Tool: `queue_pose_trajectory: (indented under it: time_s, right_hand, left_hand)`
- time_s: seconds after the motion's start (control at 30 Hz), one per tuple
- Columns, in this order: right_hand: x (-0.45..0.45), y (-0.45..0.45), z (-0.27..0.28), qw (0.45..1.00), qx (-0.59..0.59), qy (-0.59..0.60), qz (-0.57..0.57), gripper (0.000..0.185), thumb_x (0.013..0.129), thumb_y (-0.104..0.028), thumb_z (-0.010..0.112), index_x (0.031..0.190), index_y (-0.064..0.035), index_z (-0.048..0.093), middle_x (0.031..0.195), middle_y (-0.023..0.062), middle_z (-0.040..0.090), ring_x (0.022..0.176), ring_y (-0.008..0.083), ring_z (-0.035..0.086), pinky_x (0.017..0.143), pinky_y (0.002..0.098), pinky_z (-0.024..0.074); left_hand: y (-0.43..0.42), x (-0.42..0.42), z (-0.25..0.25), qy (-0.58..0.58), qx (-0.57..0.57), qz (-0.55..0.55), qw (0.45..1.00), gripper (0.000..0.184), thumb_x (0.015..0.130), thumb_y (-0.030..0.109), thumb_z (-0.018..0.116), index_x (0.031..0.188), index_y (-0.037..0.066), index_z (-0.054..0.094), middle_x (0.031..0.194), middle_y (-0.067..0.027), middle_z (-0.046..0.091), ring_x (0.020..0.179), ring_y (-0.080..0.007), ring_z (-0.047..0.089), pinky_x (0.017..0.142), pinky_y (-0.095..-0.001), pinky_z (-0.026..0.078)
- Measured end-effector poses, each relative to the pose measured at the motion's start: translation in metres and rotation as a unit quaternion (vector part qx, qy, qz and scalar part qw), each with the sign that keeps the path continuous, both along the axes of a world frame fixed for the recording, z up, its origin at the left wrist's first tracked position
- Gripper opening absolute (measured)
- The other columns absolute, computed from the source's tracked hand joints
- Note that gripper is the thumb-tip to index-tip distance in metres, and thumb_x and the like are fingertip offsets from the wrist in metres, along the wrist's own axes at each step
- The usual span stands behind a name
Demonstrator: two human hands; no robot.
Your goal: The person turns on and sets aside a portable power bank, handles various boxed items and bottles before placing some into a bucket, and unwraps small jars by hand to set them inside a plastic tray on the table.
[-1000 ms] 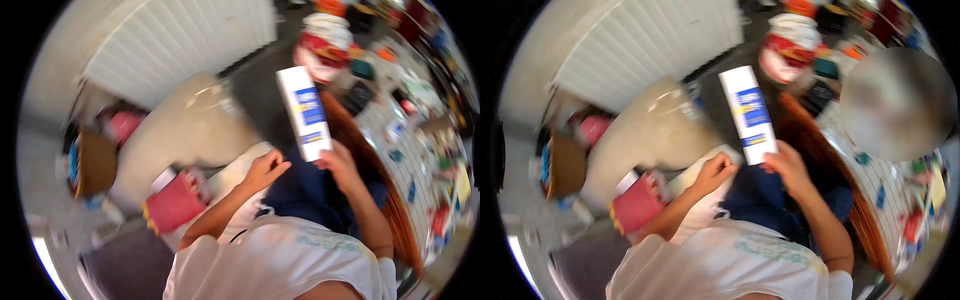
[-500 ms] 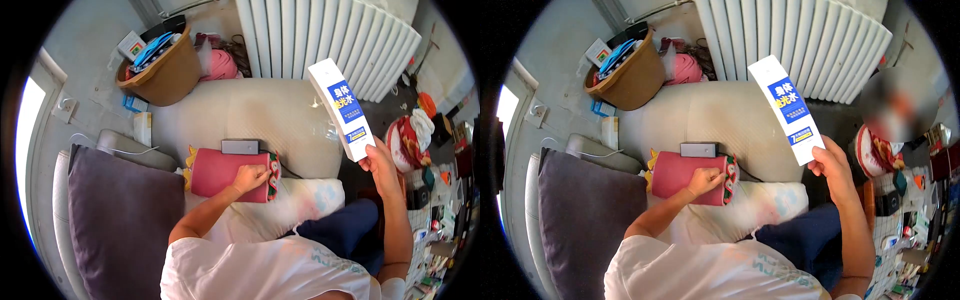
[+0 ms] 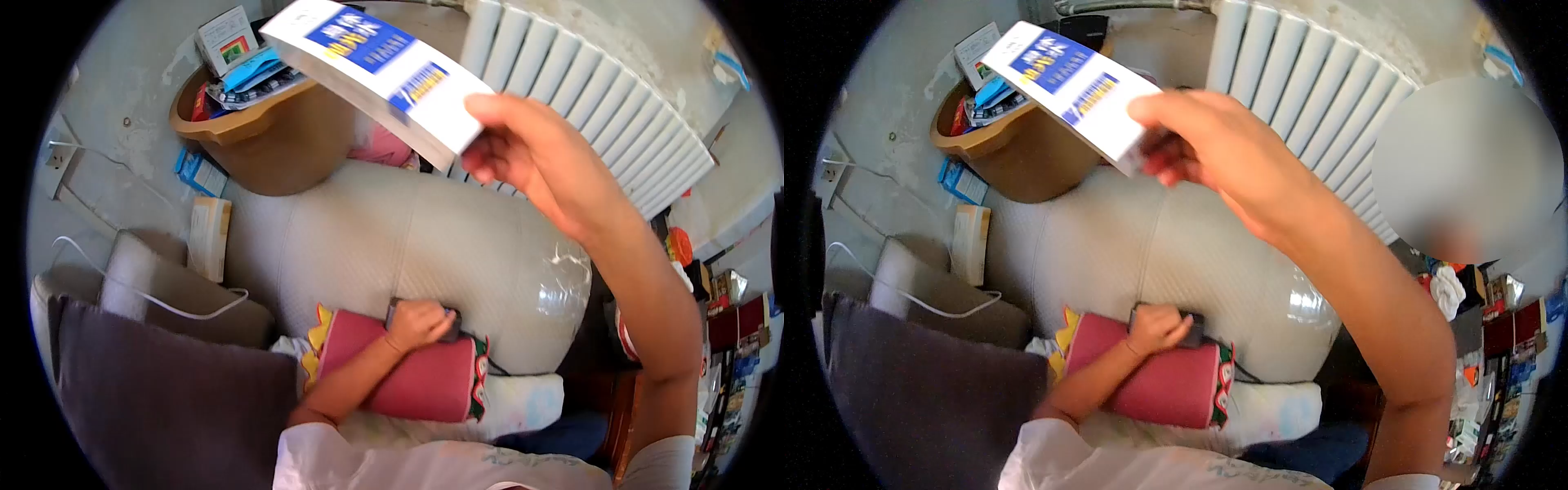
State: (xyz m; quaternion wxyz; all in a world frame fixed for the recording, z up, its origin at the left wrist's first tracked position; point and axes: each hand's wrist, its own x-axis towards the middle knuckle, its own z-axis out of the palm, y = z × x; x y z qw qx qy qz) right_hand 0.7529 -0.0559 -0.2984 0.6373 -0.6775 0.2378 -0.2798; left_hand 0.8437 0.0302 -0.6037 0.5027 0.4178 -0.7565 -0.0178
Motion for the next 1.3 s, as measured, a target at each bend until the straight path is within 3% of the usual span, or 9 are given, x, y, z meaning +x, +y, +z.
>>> queue_pose_trajectory:
  time_s: [0.23,0.43,0.5,0.57,0.63,0.83,0.87,1.0,1.3]
  right_hand:
    - [0.162,-0.052,0.016,0.997,0.022,-0.034,0.064,0.021,0.082,-0.024,0.052,0.084,-0.0042,0.058,0.074,0.0063,0.058,0.062,0.0111,0.051,0.054,0.0211,0.0444]
    - [0.275,-0.067,0.007,0.993,-0.097,0.039,-0.045,0.025,0.077,-0.024,0.058,0.085,-0.0013,0.060,0.074,0.0105,0.061,0.052,0.0100,0.053,0.043,0.0208,0.0453]
    - [0.288,-0.066,0.003,0.970,-0.208,0.109,-0.060,0.031,0.071,-0.026,0.062,0.088,0.0008,0.061,0.079,0.0159,0.063,0.055,0.0128,0.059,0.045,0.0219,0.0481]
    - [0.316,-0.069,-0.011,0.889,-0.414,0.106,-0.167,0.045,0.065,-0.035,0.063,0.093,0.0003,0.060,0.093,0.0205,0.062,0.086,0.0271,0.063,0.074,0.0297,0.0504]
    - [0.326,-0.073,-0.017,0.859,-0.479,0.164,-0.080,0.044,0.075,-0.040,0.060,0.098,-0.0029,0.055,0.082,0.0130,0.062,0.077,0.0183,0.061,0.069,0.0300,0.0474]
    - [0.335,-0.050,-0.024,0.764,-0.622,0.158,-0.070,0.055,0.073,-0.053,0.052,0.101,-0.0063,0.055,0.087,0.0156,0.064,0.085,0.0318,0.060,0.078,0.0411,0.0439]
    - [0.335,-0.051,-0.022,0.812,-0.561,0.147,-0.063,0.048,0.075,-0.045,0.055,0.100,-0.0051,0.053,0.086,0.0168,0.064,0.083,0.0329,0.060,0.076,0.0403,0.0451]
    - [0.343,-0.058,-0.039,0.785,-0.611,0.093,-0.039,0.032,0.079,-0.025,0.056,0.100,-0.0028,0.050,0.082,0.0183,0.062,0.079,0.0360,0.059,0.071,0.0437,0.0459]
    - [0.317,-0.051,-0.034,0.746,-0.655,0.092,-0.074,0.035,0.075,-0.025,0.060,0.102,-0.0036,0.051,0.087,0.0164,0.061,0.081,0.0359,0.058,0.070,0.0441,0.0462]
  left_hand:
    - [-0.001,0.007,0.002,0.171,-0.017,-0.054,0.984,0.038,0.067,0.004,0.066,0.048,0.008,0.033,0.048,-0.0078,0.038,0.038,-0.0230,0.039,0.038,-0.0345,0.031]
    - [0.011,0.017,-0.001,0.226,0.026,-0.070,0.971,0.040,0.068,0.004,0.066,0.049,0.008,0.031,0.047,-0.0075,0.037,0.039,-0.0237,0.038,0.038,-0.0348,0.029]
    - [0.014,0.021,0.002,0.235,0.032,-0.076,0.968,0.040,0.067,0.004,0.067,0.049,0.008,0.031,0.048,-0.0073,0.038,0.039,-0.0237,0.039,0.038,-0.0346,0.030]
    - [0.016,0.022,0.001,0.256,0.020,-0.074,0.964,0.038,0.068,0.004,0.067,0.050,0.008,0.033,0.049,-0.0070,0.039,0.039,-0.0236,0.040,0.038,-0.0347,0.030]
    - [0.017,0.025,0.002,0.264,0.028,-0.075,0.961,0.037,0.068,0.004,0.067,0.051,0.008,0.034,0.049,-0.0067,0.040,0.040,-0.0233,0.041,0.038,-0.0345,0.031]
    - [0.020,0.026,0.002,0.290,0.020,-0.068,0.954,0.036,0.069,0.004,0.067,0.052,0.007,0.035,0.049,-0.0061,0.040,0.040,-0.0220,0.043,0.038,-0.0328,0.035]
    - [0.021,0.025,-0.001,0.287,0.020,-0.066,0.955,0.036,0.069,0.003,0.067,0.052,0.007,0.035,0.049,-0.0061,0.040,0.040,-0.0218,0.043,0.038,-0.0327,0.034]
    - [0.021,0.023,0.000,0.302,0.024,-0.060,0.951,0.037,0.069,0.003,0.066,0.051,0.006,0.035,0.048,-0.0061,0.039,0.039,-0.0211,0.041,0.038,-0.0324,0.033]
    - [0.022,0.025,0.003,0.292,0.020,-0.065,0.954,0.037,0.069,0.002,0.066,0.050,0.007,0.034,0.047,-0.0059,0.036,0.038,-0.0209,0.039,0.037,-0.0324,0.031]
